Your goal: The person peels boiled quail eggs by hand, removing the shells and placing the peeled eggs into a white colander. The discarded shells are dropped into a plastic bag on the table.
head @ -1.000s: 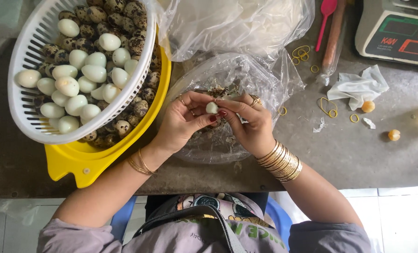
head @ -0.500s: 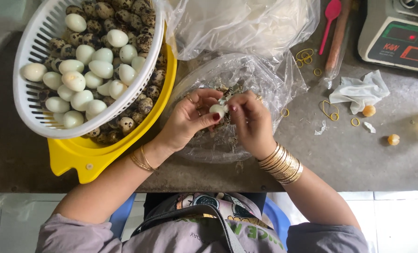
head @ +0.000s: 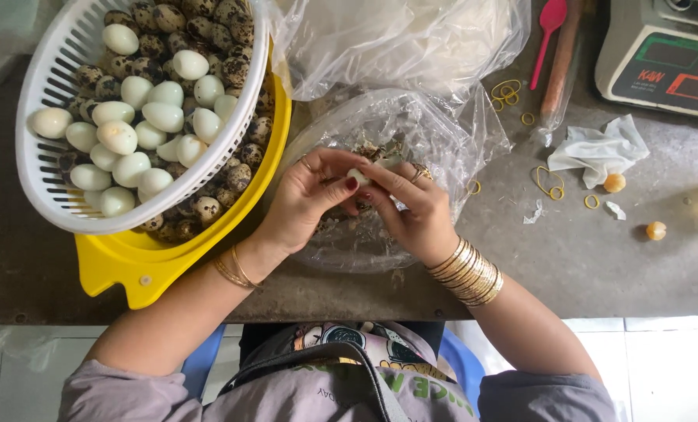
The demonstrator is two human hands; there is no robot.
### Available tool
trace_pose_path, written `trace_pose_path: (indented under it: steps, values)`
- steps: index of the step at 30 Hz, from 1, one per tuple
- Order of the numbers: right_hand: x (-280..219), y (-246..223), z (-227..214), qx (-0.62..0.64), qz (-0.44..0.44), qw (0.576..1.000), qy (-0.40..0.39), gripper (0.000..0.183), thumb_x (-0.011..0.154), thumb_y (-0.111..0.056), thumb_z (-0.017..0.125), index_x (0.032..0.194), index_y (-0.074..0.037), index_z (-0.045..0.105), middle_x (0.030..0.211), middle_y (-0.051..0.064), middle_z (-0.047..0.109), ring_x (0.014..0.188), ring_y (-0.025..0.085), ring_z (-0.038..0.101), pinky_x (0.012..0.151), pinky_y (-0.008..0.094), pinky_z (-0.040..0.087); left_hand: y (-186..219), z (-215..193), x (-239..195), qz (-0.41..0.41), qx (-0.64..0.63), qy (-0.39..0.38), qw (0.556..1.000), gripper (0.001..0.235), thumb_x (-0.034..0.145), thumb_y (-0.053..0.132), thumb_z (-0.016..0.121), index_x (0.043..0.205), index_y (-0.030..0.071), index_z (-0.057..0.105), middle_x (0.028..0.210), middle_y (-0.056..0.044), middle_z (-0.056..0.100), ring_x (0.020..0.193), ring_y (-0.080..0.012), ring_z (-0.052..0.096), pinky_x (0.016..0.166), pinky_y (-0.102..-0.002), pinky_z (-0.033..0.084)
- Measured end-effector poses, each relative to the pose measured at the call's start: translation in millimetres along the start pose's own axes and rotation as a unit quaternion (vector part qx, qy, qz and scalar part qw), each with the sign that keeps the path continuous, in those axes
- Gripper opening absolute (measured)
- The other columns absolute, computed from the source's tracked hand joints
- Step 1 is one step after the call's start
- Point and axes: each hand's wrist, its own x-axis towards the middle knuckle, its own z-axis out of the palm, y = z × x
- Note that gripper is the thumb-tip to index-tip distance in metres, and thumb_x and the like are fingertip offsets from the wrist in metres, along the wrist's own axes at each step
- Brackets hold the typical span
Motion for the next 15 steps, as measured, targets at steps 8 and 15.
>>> trace_pose_path:
  steps: [8, 15]
  values:
    - [-5, 0, -1, -0.033, 0.023, 0.999, 0.004, 0.020, 0.100, -0.003, 0.062, 0.115, -0.004, 0.076, 0.081, 0.010, 0.067, 0.068, 0.029, 0.069, 0.066, 0.036, 0.058, -2, 3, -4, -0.011, -0.002, 0.018, 1.000, 0.030, 0.093, 0.009, 0.075, 0.119, -0.001, 0.063, 0.109, -0.016, 0.074, 0.087, -0.0215, 0.076, 0.067, -0.031, 0.066]
    - [-4, 3, -4, 0.046, 0.054, 0.997, 0.011, 0.019, 0.102, 0.000, 0.060, 0.115, 0.002, 0.073, 0.081, 0.014, 0.068, 0.063, 0.024, 0.068, 0.062, 0.035, 0.058, -4, -2, 0, 0.025, 0.045, -0.001, 0.999, 0.024, 0.095, 0.007, 0.072, 0.119, 0.001, 0.068, 0.107, -0.012, 0.074, 0.088, -0.0155, 0.073, 0.068, -0.025, 0.064]
